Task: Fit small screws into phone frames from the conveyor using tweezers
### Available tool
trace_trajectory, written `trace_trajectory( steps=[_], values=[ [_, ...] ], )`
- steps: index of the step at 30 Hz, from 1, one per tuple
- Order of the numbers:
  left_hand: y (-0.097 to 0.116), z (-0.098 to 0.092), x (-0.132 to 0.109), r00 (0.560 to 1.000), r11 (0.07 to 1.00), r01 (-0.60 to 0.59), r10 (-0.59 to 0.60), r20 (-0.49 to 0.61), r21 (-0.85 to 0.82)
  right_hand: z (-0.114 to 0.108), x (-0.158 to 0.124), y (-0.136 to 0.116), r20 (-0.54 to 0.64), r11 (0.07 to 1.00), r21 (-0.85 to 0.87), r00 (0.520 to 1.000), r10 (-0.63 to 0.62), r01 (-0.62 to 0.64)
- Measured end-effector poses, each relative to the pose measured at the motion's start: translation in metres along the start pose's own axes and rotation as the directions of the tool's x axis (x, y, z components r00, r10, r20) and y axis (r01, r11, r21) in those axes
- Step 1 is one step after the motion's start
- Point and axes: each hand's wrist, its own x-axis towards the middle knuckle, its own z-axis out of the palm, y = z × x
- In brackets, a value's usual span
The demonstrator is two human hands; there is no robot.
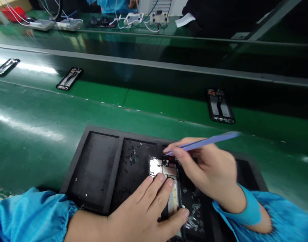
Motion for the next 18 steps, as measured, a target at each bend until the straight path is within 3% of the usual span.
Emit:
trace_trajectory(
  steps=[2, 5, 12, 18],
  values=[
    [-0.002, -0.003, 0.001, 0.999, 1.0, -0.016, 0.015, 0.03, 0.008, -0.006, -0.004, 0.001, -0.12, 0.979, 0.142, 0.979, 0.165, -0.148],
    [-0.005, -0.006, 0.002, 0.997, 0.999, -0.042, 0.04, 0.066, 0.018, -0.008, -0.009, 0.004, -0.103, 0.919, 0.287, 0.945, 0.311, -0.271],
    [-0.008, -0.007, -0.001, 0.98, 0.994, -0.106, 0.104, 0.168, 0.001, 0.011, -0.011, 0.005, 0.123, 0.907, 0.268, 0.945, 0.303, -0.326],
    [-0.008, -0.005, -0.004, 0.969, 0.992, -0.123, 0.121, 0.215, -0.006, 0.014, -0.015, 0.007, 0.122, 0.917, 0.239, 0.947, 0.298, -0.319]
  ],
)
